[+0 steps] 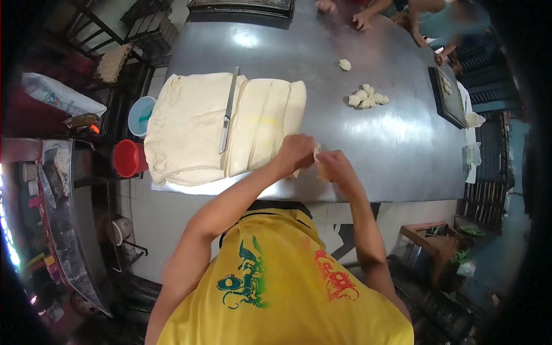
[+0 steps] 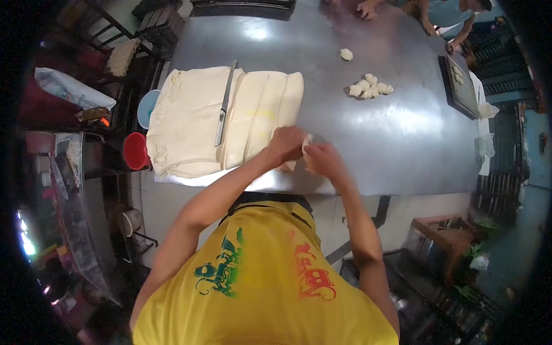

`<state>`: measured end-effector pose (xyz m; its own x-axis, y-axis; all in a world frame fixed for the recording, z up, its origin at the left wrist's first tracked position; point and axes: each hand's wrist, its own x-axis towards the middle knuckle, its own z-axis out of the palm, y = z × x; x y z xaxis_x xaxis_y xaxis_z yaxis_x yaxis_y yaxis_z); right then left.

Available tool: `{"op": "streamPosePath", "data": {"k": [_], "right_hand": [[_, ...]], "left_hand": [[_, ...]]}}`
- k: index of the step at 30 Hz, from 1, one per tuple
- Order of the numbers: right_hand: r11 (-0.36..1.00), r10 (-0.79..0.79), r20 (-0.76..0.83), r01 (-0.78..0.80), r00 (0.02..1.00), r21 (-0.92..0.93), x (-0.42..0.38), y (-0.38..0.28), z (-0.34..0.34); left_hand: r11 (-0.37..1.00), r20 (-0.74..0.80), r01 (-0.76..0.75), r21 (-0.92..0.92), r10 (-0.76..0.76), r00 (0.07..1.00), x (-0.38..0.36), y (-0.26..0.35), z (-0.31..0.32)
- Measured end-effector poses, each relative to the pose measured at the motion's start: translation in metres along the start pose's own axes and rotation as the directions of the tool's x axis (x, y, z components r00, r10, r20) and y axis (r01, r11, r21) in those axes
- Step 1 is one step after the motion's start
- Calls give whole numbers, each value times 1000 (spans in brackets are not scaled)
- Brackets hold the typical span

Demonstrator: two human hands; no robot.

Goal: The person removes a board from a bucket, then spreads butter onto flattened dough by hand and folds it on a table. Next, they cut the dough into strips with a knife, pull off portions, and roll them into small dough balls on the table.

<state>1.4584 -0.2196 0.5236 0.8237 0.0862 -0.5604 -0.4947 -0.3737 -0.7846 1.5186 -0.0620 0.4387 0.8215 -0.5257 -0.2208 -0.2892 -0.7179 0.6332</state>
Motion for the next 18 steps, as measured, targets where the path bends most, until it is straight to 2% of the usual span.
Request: {"op": "streamPosePath", "data": {"k": [1,2,3,4,5,6,7,8,9,10,11,13,14,15,17,18], "right_hand": [[989,-17,-1,17,1000,144,-1,5,1],[992,-24,10,23,1000,122,-1,-3,-6],[995,-31,20,29,999,99,0,-11,-13],[996,-22,38,25,999,-81,5,-31,-27],[969,-97,-171,54,980,-242,18,-35,-36],[918,-192,-358,38,914,-395,32,-33,-45],[699,-469,-402,52,786,-714,53,-7,-65],[379,-715,-309,-25,627,-925,72,15,-77],[585,-608,-386,63,694,-809,83,7,-73],[760,-487,-427,128,762,-637,95,-7,-62],[893,-354,-433,163,829,-419,104,-21,-46],[980,-180,-425,127,887,-151,127,-51,21],[892,-322,-546,55,774,-448,167,-30,55],[724,-487,-591,-82,643,-685,207,-3,87],[601,-548,-631,-267,548,-754,233,4,130],[678,-553,-638,-155,537,-718,241,16,122]], "left_hand": [[994,-33,54,-96,-57,998,4,-10,-6],[998,-242,-8,-56,-6,970,13,-46,11],[998,-446,-56,-2,49,893,18,-85,25],[970,-516,-50,-239,-83,853,-18,-90,-17],[950,-482,50,-308,-201,853,-36,-108,-45],[877,-408,232,-420,-411,815,-65,-121,-75],[802,-325,272,-532,-491,808,-102,-125,-114],[804,-390,339,-489,-549,739,-123,-152,-122],[797,-433,457,-396,-601,672,-147,-151,-150],[847,-573,496,-189,-506,645,-160,-172,-156],[843,-682,537,25,-379,626,-171,-190,-158],[861,-793,505,65,-263,550,-179,-224,-139],[869,-840,487,90,-197,506,-181,-236,-130],[868,-811,480,128,-187,554,-181,-243,-126],[865,-743,460,198,-173,646,-180,-249,-115],[850,-739,464,249,-143,659,-178,-252,-112]]}}
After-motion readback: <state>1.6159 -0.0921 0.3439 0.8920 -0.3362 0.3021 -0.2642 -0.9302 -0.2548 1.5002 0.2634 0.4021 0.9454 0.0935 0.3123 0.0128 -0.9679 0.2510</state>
